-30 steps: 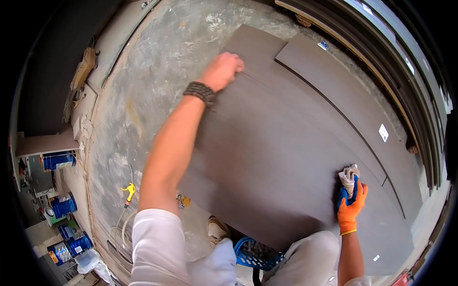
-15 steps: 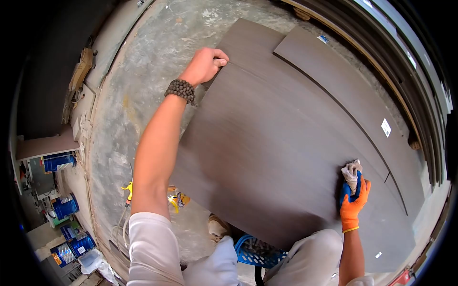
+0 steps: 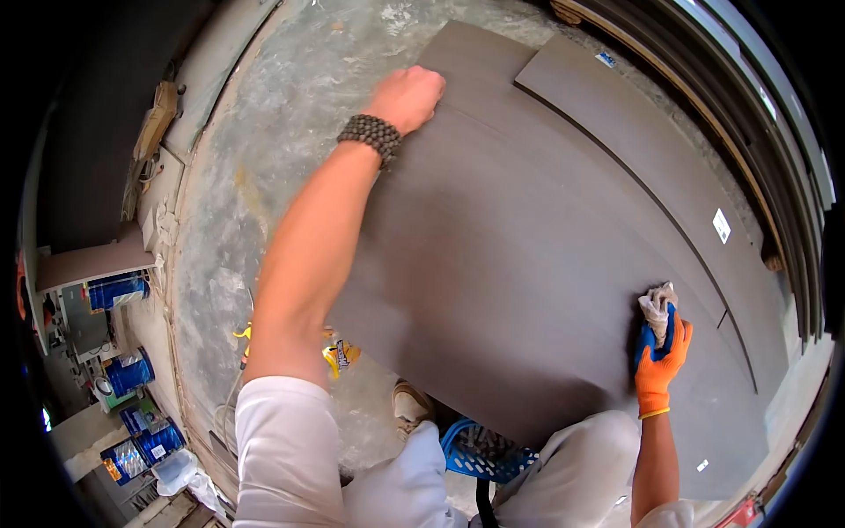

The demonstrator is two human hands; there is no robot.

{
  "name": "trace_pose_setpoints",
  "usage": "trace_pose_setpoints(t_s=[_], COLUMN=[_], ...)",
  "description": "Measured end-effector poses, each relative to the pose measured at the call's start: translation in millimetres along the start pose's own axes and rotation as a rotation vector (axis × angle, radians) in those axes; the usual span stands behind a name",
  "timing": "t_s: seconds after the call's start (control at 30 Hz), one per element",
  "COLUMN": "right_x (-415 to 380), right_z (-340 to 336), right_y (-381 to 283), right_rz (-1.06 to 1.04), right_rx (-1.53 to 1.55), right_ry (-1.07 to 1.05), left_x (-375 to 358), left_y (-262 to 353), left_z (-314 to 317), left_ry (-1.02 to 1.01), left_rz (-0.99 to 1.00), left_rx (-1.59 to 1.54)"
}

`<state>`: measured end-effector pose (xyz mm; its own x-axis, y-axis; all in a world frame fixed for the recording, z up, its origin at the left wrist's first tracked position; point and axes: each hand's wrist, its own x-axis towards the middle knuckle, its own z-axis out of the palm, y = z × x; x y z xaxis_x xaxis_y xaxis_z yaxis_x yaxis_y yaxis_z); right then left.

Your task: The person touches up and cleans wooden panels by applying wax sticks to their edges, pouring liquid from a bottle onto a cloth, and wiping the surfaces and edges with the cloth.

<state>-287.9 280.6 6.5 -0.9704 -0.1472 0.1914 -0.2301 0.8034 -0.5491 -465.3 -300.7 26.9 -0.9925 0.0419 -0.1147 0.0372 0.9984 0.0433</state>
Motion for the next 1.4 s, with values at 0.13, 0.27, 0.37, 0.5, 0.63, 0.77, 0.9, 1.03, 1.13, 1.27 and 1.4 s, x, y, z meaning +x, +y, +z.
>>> trace_pose_setpoints(t_s=[0.13,0.27,0.37,0.5,0.63,0.77,0.9,1.03,1.13,1.27,1.4], right_x=[-1,1,1,7,4,3,2,2,3,2,4], right_z=[-3,-3,-3,-2,-1,0,-2,-3,-3,-2,-4], right_y=[5,1,3,-1,-4,-1,-3,-1,0,-5,-8], right_rz=[0.051,0.071,0.068,-0.037,-0.023,0.006,0.008,0.054,0.058,0.1,0.078], right_rx=[-0.046,-0.009,-0.016,0.003,-0.009,-0.011,-0.017,-0.02,-0.026,-0.006,-0.041], right_ry=[-0.052,-0.061,-0.063,-0.004,-0.005,-0.001,-0.004,-0.052,-0.054,-0.047,-0.039], left_x=[6,-16,-17,-10,-5,-2,-4,-9,-16,-31,-47], left_y=[-14,-30,-29,-23,-20,-13,-8,-6,-7,0,16], left_z=[21,15,11,20,20,26,45,37,38,35,50], left_ry=[0.042,0.097,-0.107,-0.089,-0.08,-0.042,0.114,0.119,0.123,0.207,0.437], left_rz=[-0.133,-0.511,-0.485,-0.467,-0.459,-0.505,-0.535,-0.527,-0.502,-0.356,-0.085], left_rx=[-0.444,-1.234,-1.059,-0.866,-0.847,-0.762,-0.768,-0.686,-0.789,-0.672,-0.257])
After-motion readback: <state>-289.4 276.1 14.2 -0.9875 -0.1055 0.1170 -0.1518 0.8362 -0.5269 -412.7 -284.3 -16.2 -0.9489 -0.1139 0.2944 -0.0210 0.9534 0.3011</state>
